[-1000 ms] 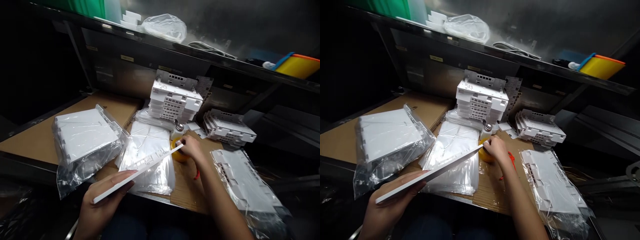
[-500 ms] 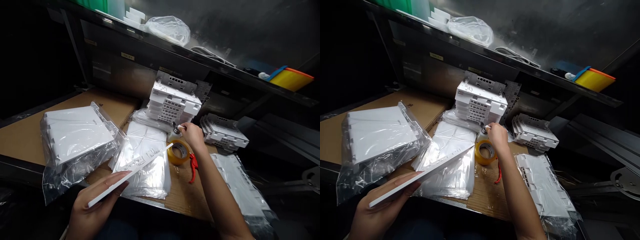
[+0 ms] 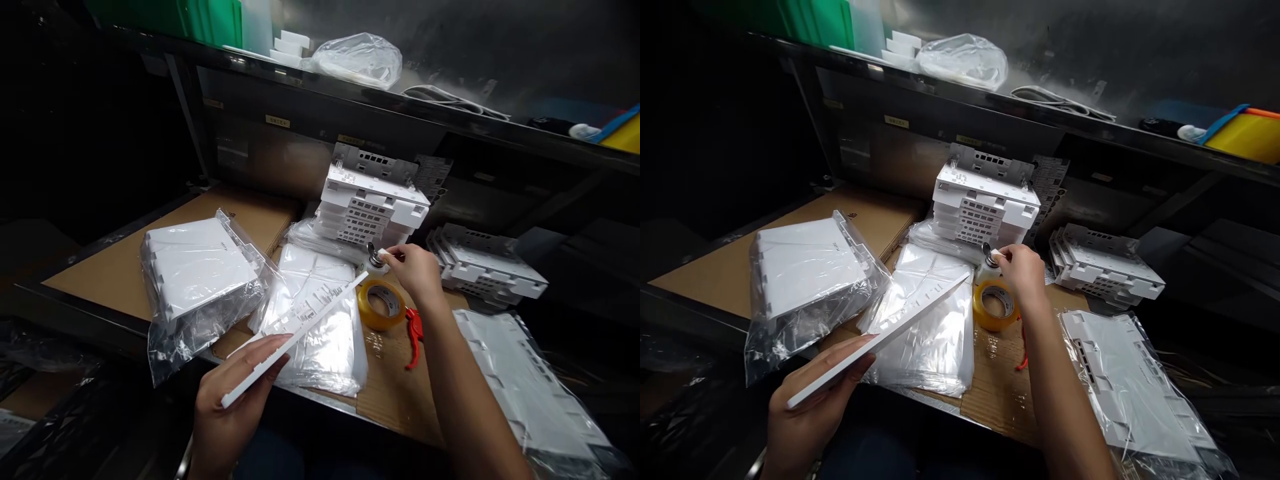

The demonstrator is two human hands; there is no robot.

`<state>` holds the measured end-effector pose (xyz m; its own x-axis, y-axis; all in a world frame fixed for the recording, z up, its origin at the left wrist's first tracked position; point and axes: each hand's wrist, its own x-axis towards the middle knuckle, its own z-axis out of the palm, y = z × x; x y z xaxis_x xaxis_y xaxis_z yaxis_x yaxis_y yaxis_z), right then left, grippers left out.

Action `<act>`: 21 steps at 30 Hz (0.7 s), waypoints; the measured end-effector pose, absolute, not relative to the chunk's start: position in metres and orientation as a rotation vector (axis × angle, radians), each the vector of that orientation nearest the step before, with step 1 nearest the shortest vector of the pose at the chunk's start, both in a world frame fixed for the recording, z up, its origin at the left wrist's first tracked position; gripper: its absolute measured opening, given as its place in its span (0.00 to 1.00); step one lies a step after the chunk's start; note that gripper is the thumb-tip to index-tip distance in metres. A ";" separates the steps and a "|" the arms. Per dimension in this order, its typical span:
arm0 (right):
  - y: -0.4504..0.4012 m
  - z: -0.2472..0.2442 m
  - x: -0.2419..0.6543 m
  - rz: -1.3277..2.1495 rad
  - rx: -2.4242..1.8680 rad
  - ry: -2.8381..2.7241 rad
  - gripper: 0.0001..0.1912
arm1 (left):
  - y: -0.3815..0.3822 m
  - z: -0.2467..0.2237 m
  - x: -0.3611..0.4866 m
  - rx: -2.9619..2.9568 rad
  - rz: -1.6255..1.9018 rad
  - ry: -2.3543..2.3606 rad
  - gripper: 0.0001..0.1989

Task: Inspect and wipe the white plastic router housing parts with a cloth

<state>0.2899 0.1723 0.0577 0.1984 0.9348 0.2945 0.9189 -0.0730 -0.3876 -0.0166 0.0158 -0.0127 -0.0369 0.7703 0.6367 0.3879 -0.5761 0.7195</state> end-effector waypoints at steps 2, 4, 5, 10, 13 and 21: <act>0.133 0.067 0.267 0.084 -1.802 -1.672 0.12 | 0.015 -0.013 -0.014 1.964 1.646 1.214 0.20; 0.086 0.072 0.237 0.299 -1.408 -1.631 0.09 | 0.015 -0.015 -0.012 2.014 1.647 1.197 0.22; 0.064 0.073 0.221 0.374 -1.293 -1.650 0.06 | 0.015 -0.016 -0.011 2.039 1.640 1.187 0.23; 0.010 0.062 0.169 0.455 -1.005 -1.719 0.05 | 0.013 -0.019 -0.010 2.128 1.601 1.139 0.26; 0.010 0.055 0.169 0.371 -1.060 -1.645 0.06 | 0.012 -0.016 -0.006 2.179 1.610 1.140 0.25; 0.009 0.055 0.175 0.306 -1.057 -1.712 0.04 | 0.009 -0.017 0.000 2.181 1.616 1.063 0.25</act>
